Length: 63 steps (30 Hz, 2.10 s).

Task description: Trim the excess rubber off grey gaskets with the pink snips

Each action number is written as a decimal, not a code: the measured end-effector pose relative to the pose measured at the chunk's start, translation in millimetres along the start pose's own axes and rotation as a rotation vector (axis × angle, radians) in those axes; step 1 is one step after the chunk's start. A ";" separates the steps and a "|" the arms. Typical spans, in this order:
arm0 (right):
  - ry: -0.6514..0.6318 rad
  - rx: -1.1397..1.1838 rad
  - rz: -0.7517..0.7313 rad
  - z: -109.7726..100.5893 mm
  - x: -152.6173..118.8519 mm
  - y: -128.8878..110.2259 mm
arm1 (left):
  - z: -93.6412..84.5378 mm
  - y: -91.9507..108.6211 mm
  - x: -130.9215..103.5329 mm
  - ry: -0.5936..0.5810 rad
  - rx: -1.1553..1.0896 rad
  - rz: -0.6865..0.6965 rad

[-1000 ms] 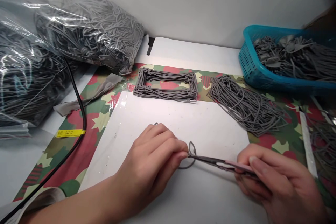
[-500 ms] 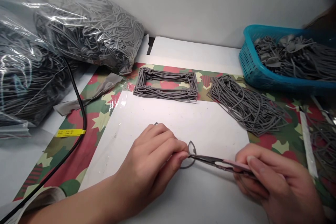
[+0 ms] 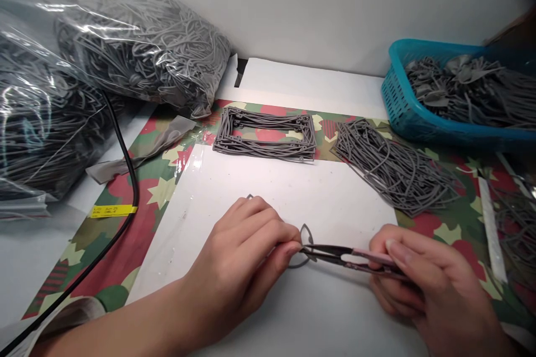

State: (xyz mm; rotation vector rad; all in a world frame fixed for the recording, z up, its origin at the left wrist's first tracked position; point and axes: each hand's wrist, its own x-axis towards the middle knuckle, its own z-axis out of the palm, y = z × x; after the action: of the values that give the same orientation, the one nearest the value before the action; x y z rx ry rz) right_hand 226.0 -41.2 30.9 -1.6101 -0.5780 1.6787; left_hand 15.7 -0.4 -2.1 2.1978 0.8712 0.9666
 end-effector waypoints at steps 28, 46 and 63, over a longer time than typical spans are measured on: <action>-0.022 0.024 0.001 -2.8 -1.0 -3.6 | -0.4 1.6 0.4 0.028 -0.007 -0.017; -0.047 -0.008 -0.005 -3.7 -1.6 -1.0 | -1.1 2.4 0.9 0.023 -0.001 -0.027; -0.059 -0.058 -0.035 -3.8 -2.2 1.3 | -1.1 1.7 1.6 0.023 0.001 -0.014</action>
State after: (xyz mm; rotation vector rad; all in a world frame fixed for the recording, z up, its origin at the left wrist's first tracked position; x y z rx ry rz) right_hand 229.3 -44.3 30.9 -1.5861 -0.6861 1.7030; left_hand 16.2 0.0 0.4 2.1825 0.8965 0.9872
